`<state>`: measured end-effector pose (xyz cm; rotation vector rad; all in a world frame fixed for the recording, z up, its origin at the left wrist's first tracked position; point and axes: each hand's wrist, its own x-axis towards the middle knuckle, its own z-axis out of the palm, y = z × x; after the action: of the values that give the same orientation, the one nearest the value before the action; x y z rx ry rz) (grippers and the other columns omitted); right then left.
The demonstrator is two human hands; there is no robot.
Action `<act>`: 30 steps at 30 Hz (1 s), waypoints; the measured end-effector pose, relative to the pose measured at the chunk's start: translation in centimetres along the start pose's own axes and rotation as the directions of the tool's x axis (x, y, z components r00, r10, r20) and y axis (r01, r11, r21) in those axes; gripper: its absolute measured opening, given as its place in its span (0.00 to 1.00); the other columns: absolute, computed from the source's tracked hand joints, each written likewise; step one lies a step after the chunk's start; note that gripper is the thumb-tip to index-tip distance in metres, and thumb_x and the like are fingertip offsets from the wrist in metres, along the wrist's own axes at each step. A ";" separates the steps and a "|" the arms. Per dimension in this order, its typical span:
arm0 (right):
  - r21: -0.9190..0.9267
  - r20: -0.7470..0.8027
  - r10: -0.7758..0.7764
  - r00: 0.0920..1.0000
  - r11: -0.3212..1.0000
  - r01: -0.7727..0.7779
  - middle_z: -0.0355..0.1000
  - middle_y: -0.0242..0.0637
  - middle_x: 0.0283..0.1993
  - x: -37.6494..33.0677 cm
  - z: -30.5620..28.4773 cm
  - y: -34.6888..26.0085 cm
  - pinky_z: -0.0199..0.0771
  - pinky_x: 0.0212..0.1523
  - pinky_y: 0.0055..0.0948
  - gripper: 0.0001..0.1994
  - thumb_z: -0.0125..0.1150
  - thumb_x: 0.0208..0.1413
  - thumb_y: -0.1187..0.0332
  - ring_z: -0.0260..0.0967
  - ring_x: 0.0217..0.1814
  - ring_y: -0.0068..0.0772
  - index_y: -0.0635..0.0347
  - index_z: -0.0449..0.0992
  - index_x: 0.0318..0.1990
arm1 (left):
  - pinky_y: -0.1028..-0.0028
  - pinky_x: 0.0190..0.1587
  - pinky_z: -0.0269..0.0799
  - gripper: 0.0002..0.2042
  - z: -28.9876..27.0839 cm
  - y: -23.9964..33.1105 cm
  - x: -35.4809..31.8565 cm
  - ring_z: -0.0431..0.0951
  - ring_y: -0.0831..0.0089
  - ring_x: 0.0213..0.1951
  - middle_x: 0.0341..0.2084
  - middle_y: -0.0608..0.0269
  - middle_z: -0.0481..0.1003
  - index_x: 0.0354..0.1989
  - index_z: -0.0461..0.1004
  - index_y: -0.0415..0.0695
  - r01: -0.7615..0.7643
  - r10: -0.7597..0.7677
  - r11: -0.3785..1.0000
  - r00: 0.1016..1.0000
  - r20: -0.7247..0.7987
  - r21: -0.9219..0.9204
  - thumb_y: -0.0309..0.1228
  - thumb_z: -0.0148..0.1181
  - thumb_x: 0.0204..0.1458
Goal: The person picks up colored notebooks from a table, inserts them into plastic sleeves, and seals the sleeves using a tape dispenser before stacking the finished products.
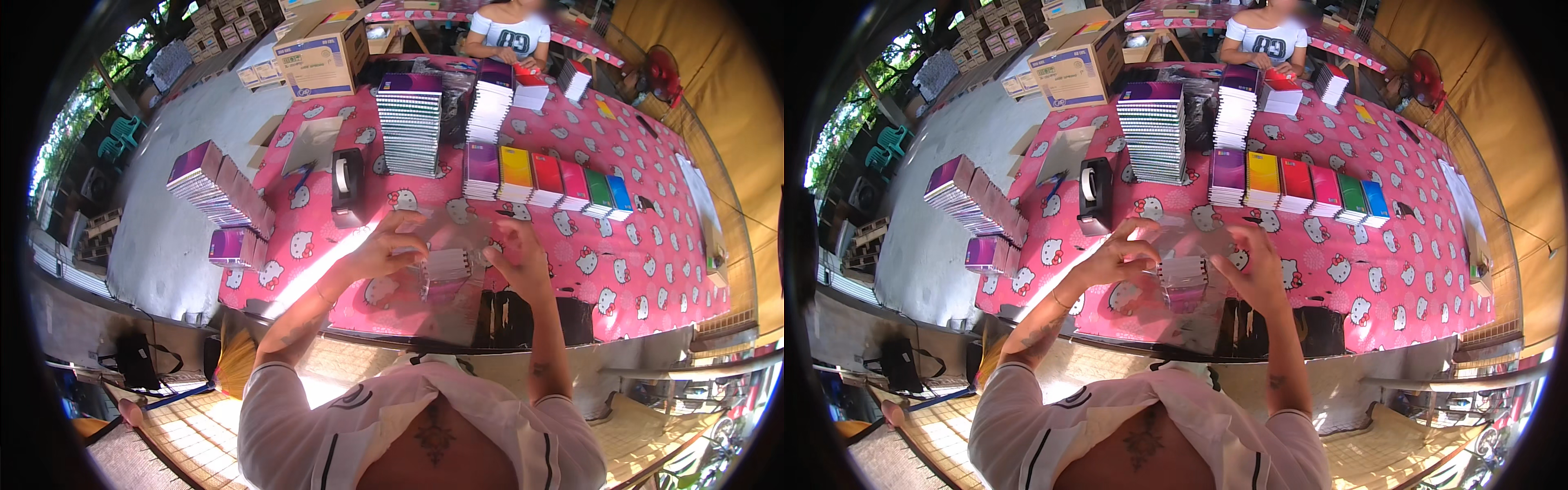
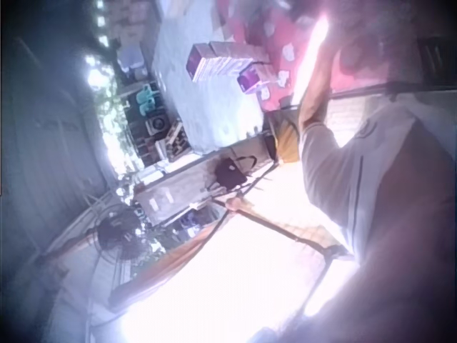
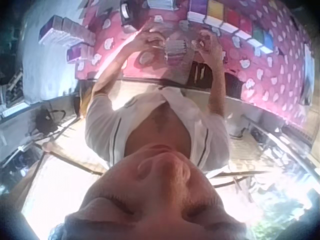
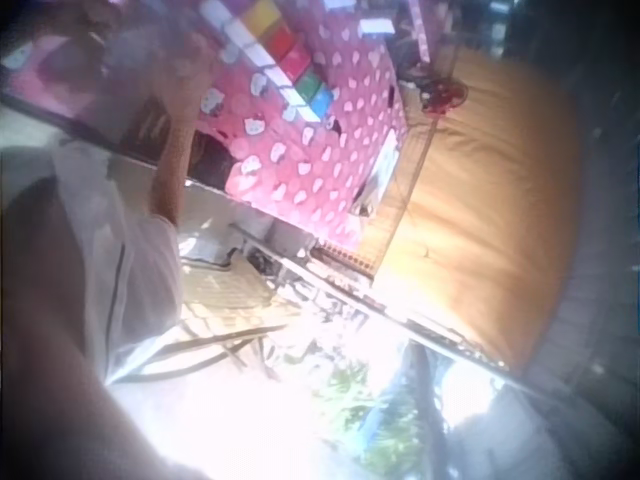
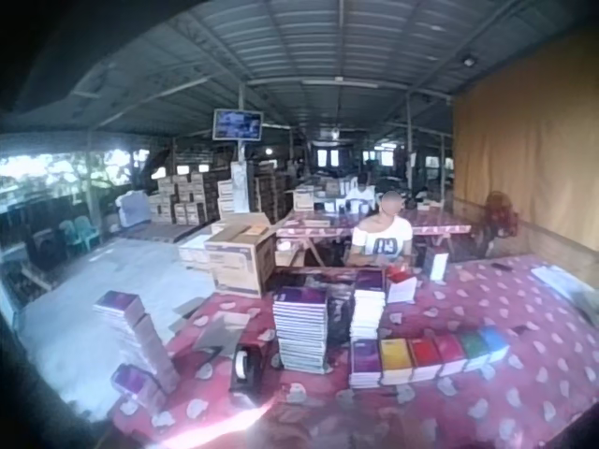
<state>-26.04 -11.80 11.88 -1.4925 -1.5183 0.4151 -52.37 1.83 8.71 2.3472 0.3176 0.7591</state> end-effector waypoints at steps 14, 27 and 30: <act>-0.162 0.410 -0.222 0.885 0.937 0.310 0.52 0.44 0.72 -4.7 6.1 7.8 0.45 0.71 0.54 0.29 0.71 0.48 0.52 0.44 0.76 0.51 0.39 0.76 0.60 | 0.53 0.69 0.54 0.40 8.7 -3.2 2.2 0.52 0.48 0.71 0.69 0.46 0.53 0.68 0.57 0.51 0.256 -0.238 0.957 0.962 -0.134 0.139 0.36 0.73 0.46; 0.479 0.451 -0.190 0.872 0.876 -0.057 0.65 0.42 0.65 1.8 6.6 9.2 0.60 0.68 0.38 0.26 0.71 0.51 0.67 0.61 0.69 0.37 0.59 0.72 0.58 | 0.66 0.60 0.68 0.27 6.1 -2.1 -1.3 0.75 0.63 0.57 0.57 0.54 0.74 0.62 0.70 0.38 0.271 -0.272 0.951 0.962 0.014 -0.147 0.34 0.67 0.54; 0.218 0.378 -0.280 0.882 0.953 0.209 0.68 0.39 0.64 -1.0 5.0 7.2 0.58 0.69 0.45 0.23 0.70 0.51 0.67 0.60 0.71 0.41 0.57 0.74 0.56 | 0.61 0.61 0.68 0.25 6.4 1.4 -1.6 0.73 0.58 0.60 0.60 0.54 0.71 0.58 0.74 0.40 0.056 -0.043 0.912 0.998 -0.042 0.406 0.32 0.68 0.50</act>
<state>-25.86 -9.46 3.34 -1.1008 -1.9180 0.7175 -49.86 -3.08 4.87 2.7051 0.5972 0.7641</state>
